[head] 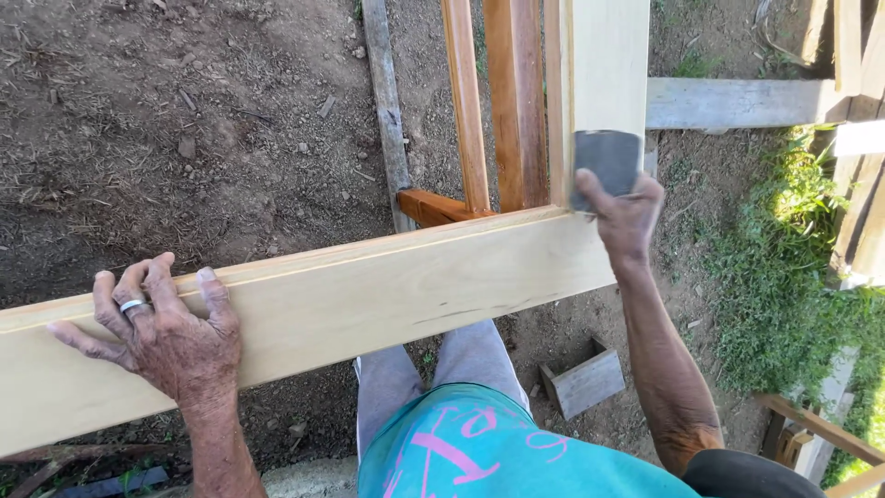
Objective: Sanding the surfaces of a wooden frame with a small piece of sandpaper.
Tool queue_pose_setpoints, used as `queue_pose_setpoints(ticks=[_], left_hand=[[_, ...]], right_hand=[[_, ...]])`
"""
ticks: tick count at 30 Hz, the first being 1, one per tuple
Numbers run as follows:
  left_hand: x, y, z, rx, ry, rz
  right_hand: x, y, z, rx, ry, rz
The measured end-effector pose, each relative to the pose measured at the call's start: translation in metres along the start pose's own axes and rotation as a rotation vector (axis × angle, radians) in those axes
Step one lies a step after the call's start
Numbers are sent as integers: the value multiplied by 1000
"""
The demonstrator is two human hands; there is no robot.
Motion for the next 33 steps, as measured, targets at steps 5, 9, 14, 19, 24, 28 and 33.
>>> queue_pose_setpoints(ticks=[5, 9, 14, 19, 24, 28, 33], left_hand=[[64, 52, 20, -72, 80, -238], [11, 11, 7, -47, 44, -176], [58, 46, 19, -73, 90, -269], [33, 27, 12, -36, 41, -189], [69, 60, 24, -112, 119, -445], [35, 29, 11, -51, 55, -197], [17, 14, 10, -49, 68, -187]], right_hand=[[12, -25, -6, -171, -159, 79], [14, 5, 8, -134, -248, 452], [16, 3, 45, -161, -227, 534], [-16, -6, 36, -168, 27, 273], [-25, -5, 45, -166, -26, 264], [-12, 0, 44, -153, -94, 257], [-8, -3, 46, -205, -197, 154]])
Point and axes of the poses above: each hand's wrist, its own z-axis away from the middle knuckle, its own y-axis out of the palm, x = y × z, the point moved 9 cm from there along -z, towards the middle knuckle, and after that the axes turned 13 degrees about x, right-handed, at the moved point
